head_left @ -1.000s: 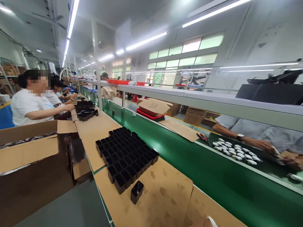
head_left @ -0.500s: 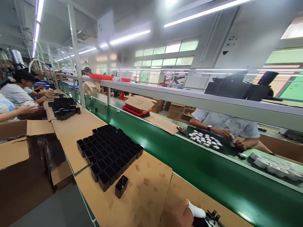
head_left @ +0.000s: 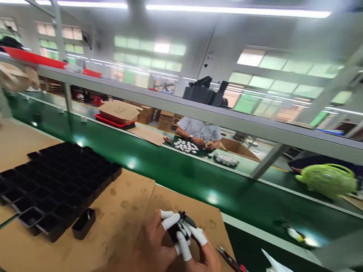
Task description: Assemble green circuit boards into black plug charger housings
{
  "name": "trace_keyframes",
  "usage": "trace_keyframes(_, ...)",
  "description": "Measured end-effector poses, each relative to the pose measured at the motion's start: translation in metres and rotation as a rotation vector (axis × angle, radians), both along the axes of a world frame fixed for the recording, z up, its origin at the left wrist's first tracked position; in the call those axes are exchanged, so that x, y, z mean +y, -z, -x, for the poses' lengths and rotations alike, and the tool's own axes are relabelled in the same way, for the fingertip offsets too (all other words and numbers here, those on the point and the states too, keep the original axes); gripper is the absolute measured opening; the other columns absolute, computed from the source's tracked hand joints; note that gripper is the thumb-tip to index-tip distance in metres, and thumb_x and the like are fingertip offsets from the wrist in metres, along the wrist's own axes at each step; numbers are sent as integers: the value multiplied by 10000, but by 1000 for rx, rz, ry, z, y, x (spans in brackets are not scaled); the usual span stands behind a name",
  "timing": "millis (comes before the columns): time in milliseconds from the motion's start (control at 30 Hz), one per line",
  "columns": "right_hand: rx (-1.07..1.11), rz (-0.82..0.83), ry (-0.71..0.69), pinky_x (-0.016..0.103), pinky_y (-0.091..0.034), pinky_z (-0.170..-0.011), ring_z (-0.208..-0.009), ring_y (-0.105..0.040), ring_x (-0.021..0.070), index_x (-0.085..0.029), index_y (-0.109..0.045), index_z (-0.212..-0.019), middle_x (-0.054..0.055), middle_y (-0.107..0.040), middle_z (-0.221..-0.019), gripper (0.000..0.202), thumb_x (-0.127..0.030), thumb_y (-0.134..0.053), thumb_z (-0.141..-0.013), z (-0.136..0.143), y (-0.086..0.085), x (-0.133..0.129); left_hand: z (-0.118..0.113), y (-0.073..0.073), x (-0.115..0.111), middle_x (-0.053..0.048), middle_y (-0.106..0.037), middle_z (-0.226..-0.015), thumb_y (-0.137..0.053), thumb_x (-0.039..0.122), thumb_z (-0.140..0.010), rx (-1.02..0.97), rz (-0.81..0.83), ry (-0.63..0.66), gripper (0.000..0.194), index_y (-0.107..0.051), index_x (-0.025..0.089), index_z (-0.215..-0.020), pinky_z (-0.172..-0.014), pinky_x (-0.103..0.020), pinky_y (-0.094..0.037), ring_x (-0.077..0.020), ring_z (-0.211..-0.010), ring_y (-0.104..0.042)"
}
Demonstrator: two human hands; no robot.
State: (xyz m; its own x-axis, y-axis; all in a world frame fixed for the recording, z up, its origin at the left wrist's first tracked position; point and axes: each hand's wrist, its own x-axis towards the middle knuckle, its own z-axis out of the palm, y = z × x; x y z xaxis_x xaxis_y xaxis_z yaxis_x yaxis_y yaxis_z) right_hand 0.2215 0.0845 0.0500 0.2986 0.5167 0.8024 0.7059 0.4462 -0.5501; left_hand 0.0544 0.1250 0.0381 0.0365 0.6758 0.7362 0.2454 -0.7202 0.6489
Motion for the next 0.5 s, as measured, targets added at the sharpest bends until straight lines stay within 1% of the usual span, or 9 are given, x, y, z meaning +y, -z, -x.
trace_keyframes(33, 82, 4, -83, 331, -751, -648, -791, -896, 329, -209, -940, -983, 98, -907, -907, 226, -356, -986, -817, 7, -9, -2, 3, -4, -3, -98, -762, -1247, -828, 196, -915, 16, 12, 2, 559, -674, 299, -1442, -956, -448, -732, -283, -1111, -816)
trace_keyframes(100, 117, 23, -122, 343, -763, -758, -855, -897, 290, -257, -940, -1085, 83, -912, -1006, 181, -296, -902, -913, 22, -23, -7, 8, -8, -7, -96, -771, -1242, -774, 152, -916, 27, 38, 24, 497, -703, 271, -1393, -969, -441, -729, -278, -1121, -814)
trace_keyframes(167, 152, 51, -164, 372, -763, -806, -894, -888, 283, -292, -942, -1106, 80, -905, -1046, 176, -306, -860, -952, 33, -31, -12, 11, -7, -8, -89, -775, -1228, -745, 150, -934, 34, 43, 44, 457, -707, 266, -1375, -971, -432, -725, -273, -1124, -812)
trace_keyframes(233, 229, 94, -187, 376, -755, -838, -906, -877, 276, -308, -949, -1076, 80, -899, -1042, 153, -322, -887, -938, 40, -33, -16, 11, -3, -8, -82, -777, -1232, -756, 180, -947, 18, 51, 30, 458, -698, 284, -1390, -962, -414, -716, -269, -1119, -813)
trace_keyframes(300, 364, 155, -194, 380, -742, -878, -952, -870, 281, -287, -948, -1080, 100, -895, -1056, 165, -362, -907, -939, 41, -33, -17, 9, 1, -7, -83, -781, -1232, -817, 260, -946, -41, 63, 15, 484, -676, 287, -1408, -996, -439, -696, -281, -1123, -809)
trace_keyframes(333, 449, 189, -196, 384, -735, -894, -975, -868, 284, -269, -943, -1103, 111, -894, -1066, 202, -397, -906, -951, 40, -33, -16, 9, 1, -7, -87, -784, -1244, -860, 309, -930, -76, 98, 21, 527, -661, 283, -1417, -1021, -462, -683, -294, -1135, -805)
trace_keyframes(400, 633, 255, -210, 399, -726, -917, -1010, -864, 288, -242, -920, -1178, 126, -893, -1095, 321, -494, -880, -982, 39, -32, -15, 8, -4, -7, -102, -789, -1293, -929, 387, -883, -138, 249, 97, 631, -633, 276, -1430, -1067, -504, -657, -319, -1178, -796)
trace_keyframes(433, 720, 286, -224, 406, -722, -923, -1023, -861, 289, -240, -908, -1207, 126, -893, -1109, 378, -545, -868, -987, 38, -33, -13, 8, -8, -7, -109, -789, -1324, -943, 409, -871, -162, 357, 172, 657, -628, 275, -1432, -1077, -510, -651, -324, -1200, -793)
trace_keyframes(500, 871, 345, -264, 418, -711, -943, -1061, -849, 290, -254, -893, -1216, 110, -891, -1129, 458, -637, -859, -966, 39, -33, -12, 9, -19, -8, -115, -797, -1328, -934, 440, -885, -224, 535, 357, 597, -658, 262, -1383, -1080, -498, -648, -315, -1201, -791)
